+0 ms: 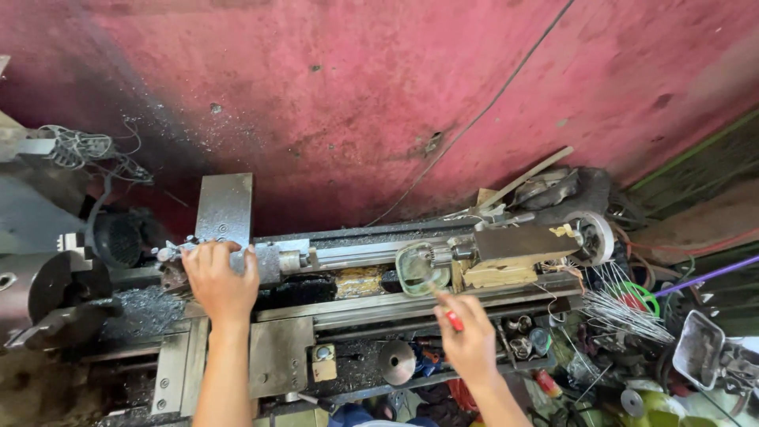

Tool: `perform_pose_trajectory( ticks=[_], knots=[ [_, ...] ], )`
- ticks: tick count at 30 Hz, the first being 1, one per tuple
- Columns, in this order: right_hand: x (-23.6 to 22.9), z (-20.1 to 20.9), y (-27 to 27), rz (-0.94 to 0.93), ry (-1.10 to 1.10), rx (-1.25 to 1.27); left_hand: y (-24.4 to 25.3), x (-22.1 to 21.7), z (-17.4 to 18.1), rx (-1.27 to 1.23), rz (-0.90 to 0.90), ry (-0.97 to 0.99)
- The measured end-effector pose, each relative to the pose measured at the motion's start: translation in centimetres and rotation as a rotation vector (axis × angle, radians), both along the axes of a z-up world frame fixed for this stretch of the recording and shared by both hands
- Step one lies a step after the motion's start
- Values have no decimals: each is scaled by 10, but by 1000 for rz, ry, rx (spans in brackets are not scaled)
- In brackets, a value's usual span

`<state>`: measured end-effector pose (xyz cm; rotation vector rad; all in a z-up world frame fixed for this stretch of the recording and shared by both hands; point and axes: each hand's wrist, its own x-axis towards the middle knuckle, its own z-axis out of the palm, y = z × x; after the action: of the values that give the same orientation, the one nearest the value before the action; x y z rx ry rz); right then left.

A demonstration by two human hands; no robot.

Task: The person uses a brush to clean metal shavings and debris from the bed and carriage of a metal lathe. They then use their hands to wipe the machine's surfaces and adjust the carriage position.

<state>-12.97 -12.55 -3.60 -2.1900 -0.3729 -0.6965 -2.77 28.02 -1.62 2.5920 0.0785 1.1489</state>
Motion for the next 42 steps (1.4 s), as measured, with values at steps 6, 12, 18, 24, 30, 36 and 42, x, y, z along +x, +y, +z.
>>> perform_pose_trajectory(
  ticks=[6,12,18,24,30,36,42],
  knots=[
    [3,12,21,-113,7,-170,0,-2,8,-39,-55,-12],
    [-34,14,46,-179,67,-37,5,0,0,-3,-58,-27],
    [-21,3,40,-238,-9,-67,1,-1,2,4,-33,-11],
    [-37,-15,48,-161,3,-119,-1,0,0,-12,-31,-41],
    [2,-1,48,-168,-31,-128,-4,0,-2,-29,-14,-7],
    [42,35,34,-307,-170,-396,1,9,-14,9,3,-183],
    [12,50,61,-129,9,-604,-4,2,-5,4,20,-27]
  ],
)
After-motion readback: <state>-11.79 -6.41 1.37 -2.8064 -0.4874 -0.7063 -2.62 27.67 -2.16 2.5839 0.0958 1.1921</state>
